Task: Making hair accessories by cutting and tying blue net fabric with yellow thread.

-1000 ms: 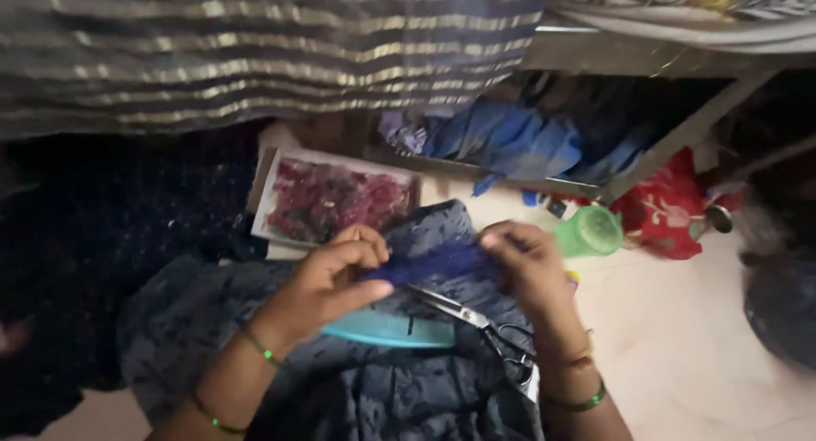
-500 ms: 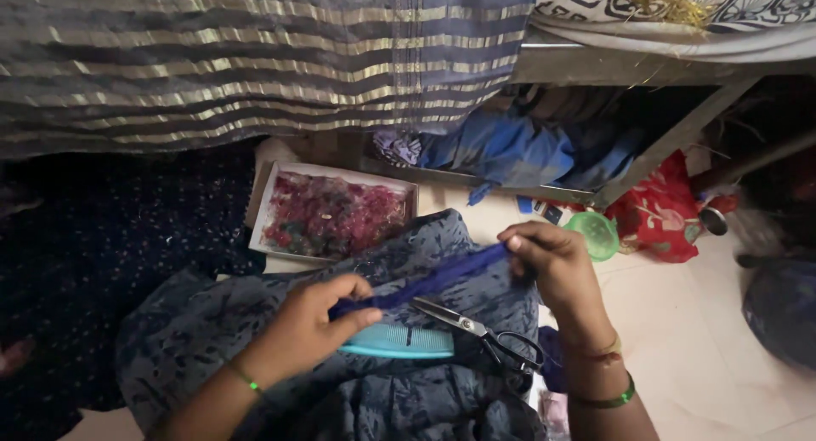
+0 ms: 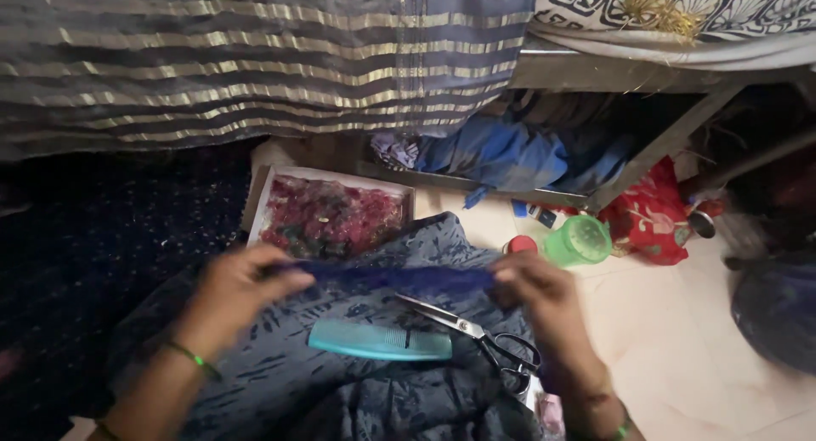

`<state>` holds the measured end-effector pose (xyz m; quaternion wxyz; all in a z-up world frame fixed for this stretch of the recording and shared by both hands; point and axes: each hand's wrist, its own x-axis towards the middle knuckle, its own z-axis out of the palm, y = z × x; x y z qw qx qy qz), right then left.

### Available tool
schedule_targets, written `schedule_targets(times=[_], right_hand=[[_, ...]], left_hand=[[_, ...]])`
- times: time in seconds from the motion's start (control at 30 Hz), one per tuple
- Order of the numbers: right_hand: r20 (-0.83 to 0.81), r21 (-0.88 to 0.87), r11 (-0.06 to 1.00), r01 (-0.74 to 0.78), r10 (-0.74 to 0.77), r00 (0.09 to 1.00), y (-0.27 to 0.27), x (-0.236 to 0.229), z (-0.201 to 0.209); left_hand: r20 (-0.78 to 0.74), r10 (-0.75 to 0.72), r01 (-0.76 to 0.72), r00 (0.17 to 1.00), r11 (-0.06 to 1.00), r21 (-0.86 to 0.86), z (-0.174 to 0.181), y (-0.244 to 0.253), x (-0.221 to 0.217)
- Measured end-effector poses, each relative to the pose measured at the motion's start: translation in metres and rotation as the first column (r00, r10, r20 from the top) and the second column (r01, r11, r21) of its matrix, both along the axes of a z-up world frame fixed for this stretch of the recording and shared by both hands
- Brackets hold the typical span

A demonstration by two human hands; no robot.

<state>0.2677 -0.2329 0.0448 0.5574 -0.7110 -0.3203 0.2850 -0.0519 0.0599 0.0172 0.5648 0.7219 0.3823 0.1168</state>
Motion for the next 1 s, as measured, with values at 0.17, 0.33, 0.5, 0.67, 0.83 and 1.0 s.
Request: schedule_targets(times=[0.17, 0.33, 0.5, 0.67, 0.83, 1.0], right_hand=[[0.589, 0.501, 0.76, 0.414, -0.65, 0.48, -0.063, 0.08, 0.051], [0.887, 0.093, 0.983, 0.161, -0.156, 0.436, -0.025, 0.043, -0.023], [0.544, -0.02, 0.903, -0.429, 0.37, 0.753, 0.04, -0.073, 0.037], [0.262, 0.613, 0.732, 0.297, -0.543, 0.798, -0.002, -0.013, 0.105], [0.607, 0.52, 0.824, 0.226, -0.542, 0.581, -0.025, 0.038, 0.088], [0.555, 0.082, 0.989, -0.125, 0.059, 0.83, 0.035, -0.031, 0.065]], left_hand=[[0.071, 0.537, -0.518, 0.841, 0.758, 0.397, -0.03, 0.05, -0.067], [0.296, -0.047, -0.109, 0.954, 0.866, 0.489, -0.03, -0.034, 0.032], [0.402, -0.519, 0.058, 0.755, 0.662, 0.747, -0.021, -0.083, 0.104], [-0.359, -0.01, 0.187, 0.933, 0.867, 0.461, -0.041, -0.02, 0.052], [-0.284, 0.055, 0.122, 0.957, 0.813, 0.569, -0.084, 0.019, 0.016], [0.205, -0.373, 0.112, 0.905, 0.674, 0.73, -0.007, -0.042, 0.086]])
